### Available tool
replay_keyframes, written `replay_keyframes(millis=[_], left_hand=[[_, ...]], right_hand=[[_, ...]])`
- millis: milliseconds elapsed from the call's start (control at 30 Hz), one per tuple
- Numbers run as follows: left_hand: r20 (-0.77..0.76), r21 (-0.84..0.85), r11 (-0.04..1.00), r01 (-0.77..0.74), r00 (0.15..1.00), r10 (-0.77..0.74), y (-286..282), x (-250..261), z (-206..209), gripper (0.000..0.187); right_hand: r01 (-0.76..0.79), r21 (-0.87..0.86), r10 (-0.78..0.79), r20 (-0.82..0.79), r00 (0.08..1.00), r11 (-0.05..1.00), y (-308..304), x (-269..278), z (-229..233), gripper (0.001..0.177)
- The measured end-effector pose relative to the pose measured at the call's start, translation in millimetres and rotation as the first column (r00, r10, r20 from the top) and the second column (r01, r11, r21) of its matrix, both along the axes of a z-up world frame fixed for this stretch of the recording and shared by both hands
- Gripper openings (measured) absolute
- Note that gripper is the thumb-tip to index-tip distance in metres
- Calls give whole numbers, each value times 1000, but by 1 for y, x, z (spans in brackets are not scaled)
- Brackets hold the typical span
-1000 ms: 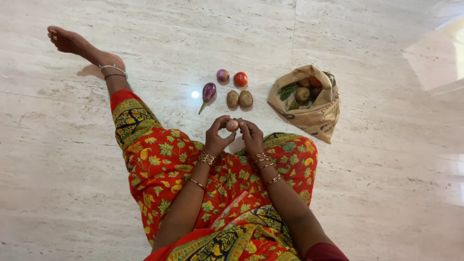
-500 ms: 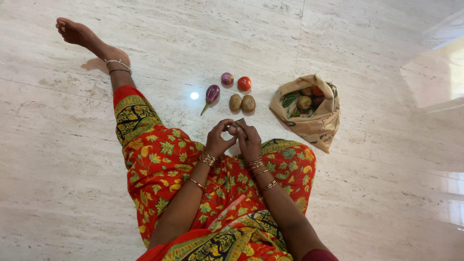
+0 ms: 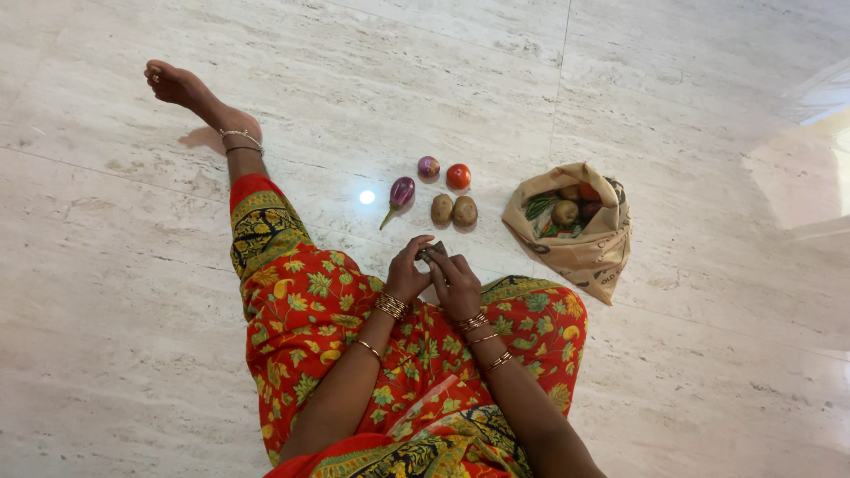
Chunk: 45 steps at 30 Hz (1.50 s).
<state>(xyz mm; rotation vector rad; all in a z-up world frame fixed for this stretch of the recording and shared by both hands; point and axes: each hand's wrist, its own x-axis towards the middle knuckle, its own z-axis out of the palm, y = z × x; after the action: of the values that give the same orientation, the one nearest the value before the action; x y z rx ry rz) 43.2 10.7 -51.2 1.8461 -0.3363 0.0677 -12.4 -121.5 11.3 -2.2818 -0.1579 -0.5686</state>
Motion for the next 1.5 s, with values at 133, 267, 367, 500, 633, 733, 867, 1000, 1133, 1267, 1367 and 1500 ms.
replay_keyframes(millis=[133,267,367,500,633,733,867,1000,1133,1267,1367,1500], left_hand=[[15,17,1000,-6,1000,6,-1,0,2,69],[-17,51,999,2,1000,-1,-2,-3,7,68],[-16,32,999,17,1000,-17,-2,-3,8,69],[10,15,999,33,999,-33,-2,-3,7,70],[-67,71,997,28,997,-23,0,-3,8,71],[-35,51,998,37,999,-35,2,-2,5,72],[0,55,998,8,1000,-8,0,0,1,70],[10,30,999,16,1000,-16,-2,0,0,71],[64,-30,999,22,998,-20,-2,-3,4,69],[40,-31,999,45,998,-43,-2,-4,10,71],[27,-22,999,40,999,-40,-1,-4,13,72],[20,-5,1000,7,1000,-7,0,-4,12,70]], right_hand=[[15,23,-15,17,1000,1000,-2,3,-6,26],[-18,265,-4,82,997,964,-19,16,-45,23],[325,576,38,-527,849,750,-36,25,-82,34],[328,664,94,-516,852,672,-40,28,-97,36],[67,281,-44,-87,995,957,-25,15,-55,26],[8,27,-9,11,1000,1000,-10,3,-18,22],[30,-25,-30,-12,999,999,1,0,1,22],[15,141,-24,59,998,990,-14,11,-24,24],[183,630,39,-322,946,754,-32,22,-62,31],[368,763,201,-535,820,532,-38,24,-70,35],[247,639,33,-392,919,729,-26,20,-55,32],[-5,161,-2,42,999,987,-11,4,-16,22]])
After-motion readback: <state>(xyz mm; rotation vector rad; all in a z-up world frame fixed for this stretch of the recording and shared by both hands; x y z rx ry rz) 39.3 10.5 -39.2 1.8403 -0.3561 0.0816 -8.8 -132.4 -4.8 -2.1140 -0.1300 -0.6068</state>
